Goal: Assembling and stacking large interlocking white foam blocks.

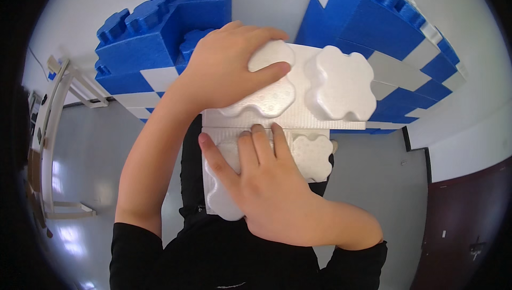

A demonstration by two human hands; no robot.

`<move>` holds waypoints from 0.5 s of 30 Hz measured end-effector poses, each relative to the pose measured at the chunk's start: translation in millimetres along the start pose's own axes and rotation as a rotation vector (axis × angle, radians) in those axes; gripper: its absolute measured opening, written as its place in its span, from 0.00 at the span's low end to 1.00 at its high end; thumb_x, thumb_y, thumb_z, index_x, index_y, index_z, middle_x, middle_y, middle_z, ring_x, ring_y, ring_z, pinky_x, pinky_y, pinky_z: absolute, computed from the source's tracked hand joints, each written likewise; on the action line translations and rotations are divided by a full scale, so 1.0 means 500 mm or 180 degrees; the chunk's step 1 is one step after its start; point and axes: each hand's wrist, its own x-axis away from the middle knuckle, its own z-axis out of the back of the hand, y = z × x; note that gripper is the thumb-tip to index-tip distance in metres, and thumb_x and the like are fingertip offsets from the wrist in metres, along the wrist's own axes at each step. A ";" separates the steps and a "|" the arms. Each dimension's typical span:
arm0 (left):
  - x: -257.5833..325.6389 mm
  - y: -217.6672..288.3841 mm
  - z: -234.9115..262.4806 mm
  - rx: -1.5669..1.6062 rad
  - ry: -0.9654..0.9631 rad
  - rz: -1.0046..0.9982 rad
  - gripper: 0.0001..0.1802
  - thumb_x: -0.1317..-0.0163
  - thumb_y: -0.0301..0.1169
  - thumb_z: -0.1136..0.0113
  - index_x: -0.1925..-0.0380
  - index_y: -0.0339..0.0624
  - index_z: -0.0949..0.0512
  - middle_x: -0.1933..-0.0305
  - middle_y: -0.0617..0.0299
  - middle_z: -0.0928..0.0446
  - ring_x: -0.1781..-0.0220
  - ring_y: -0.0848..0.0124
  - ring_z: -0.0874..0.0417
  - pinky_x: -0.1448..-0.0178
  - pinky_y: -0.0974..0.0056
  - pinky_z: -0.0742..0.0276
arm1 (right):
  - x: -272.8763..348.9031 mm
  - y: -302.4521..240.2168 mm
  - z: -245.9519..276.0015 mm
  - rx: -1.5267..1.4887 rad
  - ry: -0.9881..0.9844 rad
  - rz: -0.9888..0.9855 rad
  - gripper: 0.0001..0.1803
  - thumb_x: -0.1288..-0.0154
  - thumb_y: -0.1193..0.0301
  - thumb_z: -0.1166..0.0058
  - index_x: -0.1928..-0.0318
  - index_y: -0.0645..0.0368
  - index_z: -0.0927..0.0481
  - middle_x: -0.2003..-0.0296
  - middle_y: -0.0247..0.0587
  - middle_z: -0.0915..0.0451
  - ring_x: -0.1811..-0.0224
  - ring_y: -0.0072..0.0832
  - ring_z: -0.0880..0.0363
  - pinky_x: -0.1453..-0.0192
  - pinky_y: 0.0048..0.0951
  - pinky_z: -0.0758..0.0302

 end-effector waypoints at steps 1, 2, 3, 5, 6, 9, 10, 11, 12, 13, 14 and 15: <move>0.001 -0.004 0.001 0.0035 0.0023 0.0006 0.26 0.35 0.51 0.33 0.43 0.49 0.14 0.46 0.56 0.12 0.43 0.51 0.16 0.38 0.51 0.20 | -0.005 0.000 0.000 -0.0029 0.0018 -0.0003 0.63 0.62 0.74 0.28 0.19 0.62 0.40 0.46 0.64 0.29 0.41 0.59 0.30 0.32 0.58 0.34; 0.003 -0.004 0.001 0.0011 0.0033 0.0039 0.26 0.35 0.51 0.33 0.43 0.49 0.14 0.46 0.56 0.12 0.43 0.51 0.16 0.38 0.51 0.20 | -0.007 -0.001 0.003 -0.0037 0.0010 0.0037 0.63 0.62 0.74 0.28 0.19 0.62 0.40 0.46 0.64 0.29 0.41 0.59 0.30 0.32 0.58 0.34; 0.005 -0.002 0.002 -0.0027 0.0046 0.0041 0.26 0.35 0.51 0.33 0.43 0.49 0.14 0.46 0.56 0.12 0.43 0.52 0.16 0.38 0.51 0.20 | -0.008 -0.003 0.010 -0.0052 -0.0097 0.0037 0.60 0.58 0.75 0.30 0.19 0.63 0.41 0.49 0.64 0.29 0.43 0.56 0.29 0.36 0.55 0.34; 0.004 0.001 -0.002 -0.0068 0.0078 0.0057 0.26 0.35 0.51 0.33 0.43 0.49 0.14 0.45 0.56 0.12 0.44 0.52 0.15 0.38 0.51 0.20 | -0.004 -0.002 0.018 -0.0054 -0.0216 0.0054 0.57 0.54 0.76 0.32 0.19 0.63 0.41 0.51 0.63 0.29 0.46 0.54 0.29 0.39 0.52 0.33; 0.002 0.001 -0.004 -0.0075 0.0079 0.0046 0.27 0.35 0.51 0.33 0.43 0.49 0.14 0.45 0.56 0.12 0.44 0.52 0.15 0.38 0.52 0.19 | -0.002 -0.001 0.020 -0.0056 -0.0154 0.0056 0.57 0.54 0.76 0.32 0.19 0.64 0.41 0.51 0.62 0.29 0.46 0.53 0.29 0.41 0.51 0.34; 0.001 0.002 -0.009 -0.0093 0.0047 0.0071 0.27 0.35 0.52 0.33 0.43 0.48 0.14 0.45 0.56 0.12 0.45 0.53 0.15 0.39 0.52 0.19 | -0.002 -0.005 0.030 -0.0037 -0.0152 0.0049 0.57 0.54 0.76 0.32 0.19 0.63 0.41 0.52 0.62 0.28 0.47 0.52 0.29 0.42 0.50 0.34; 0.000 0.002 -0.010 -0.0101 -0.0002 0.0092 0.28 0.35 0.53 0.33 0.43 0.48 0.14 0.46 0.55 0.12 0.45 0.53 0.15 0.39 0.52 0.19 | -0.001 -0.006 0.035 -0.0023 -0.0198 0.0024 0.58 0.54 0.76 0.32 0.19 0.63 0.41 0.52 0.62 0.28 0.47 0.52 0.29 0.42 0.50 0.34; 0.000 0.001 -0.010 -0.0111 0.0010 0.0096 0.28 0.35 0.53 0.33 0.43 0.48 0.14 0.46 0.55 0.12 0.45 0.53 0.15 0.39 0.52 0.19 | -0.001 -0.007 0.041 -0.0015 -0.0195 0.0038 0.58 0.54 0.76 0.32 0.19 0.63 0.41 0.52 0.62 0.28 0.47 0.52 0.29 0.42 0.50 0.34; 0.001 0.000 -0.009 -0.0141 -0.0017 0.0081 0.28 0.35 0.53 0.33 0.43 0.48 0.14 0.46 0.55 0.12 0.45 0.53 0.14 0.40 0.52 0.19 | -0.001 -0.009 0.047 -0.0062 -0.0223 0.0002 0.57 0.55 0.76 0.31 0.20 0.64 0.40 0.51 0.62 0.28 0.46 0.53 0.28 0.41 0.51 0.34; 0.001 -0.001 -0.008 -0.0168 -0.0036 0.0067 0.28 0.35 0.53 0.33 0.42 0.48 0.15 0.47 0.55 0.12 0.45 0.54 0.14 0.40 0.52 0.19 | 0.000 -0.012 0.056 -0.0101 -0.0254 -0.0034 0.57 0.56 0.76 0.30 0.21 0.65 0.38 0.50 0.62 0.28 0.46 0.54 0.28 0.40 0.52 0.33; 0.003 -0.002 -0.008 -0.0165 -0.0019 0.0080 0.28 0.35 0.53 0.33 0.42 0.48 0.15 0.47 0.55 0.12 0.45 0.54 0.14 0.40 0.52 0.19 | 0.007 -0.021 0.073 -0.0088 -0.0267 -0.0022 0.57 0.56 0.76 0.30 0.21 0.65 0.38 0.50 0.62 0.28 0.46 0.54 0.28 0.40 0.52 0.33; 0.004 -0.004 -0.009 -0.0172 0.0039 0.0054 0.28 0.35 0.54 0.33 0.42 0.48 0.15 0.47 0.55 0.12 0.45 0.54 0.14 0.40 0.51 0.19 | 0.020 -0.034 0.098 -0.0100 -0.0030 -0.0061 0.60 0.60 0.72 0.26 0.21 0.63 0.37 0.47 0.62 0.27 0.44 0.57 0.27 0.38 0.55 0.30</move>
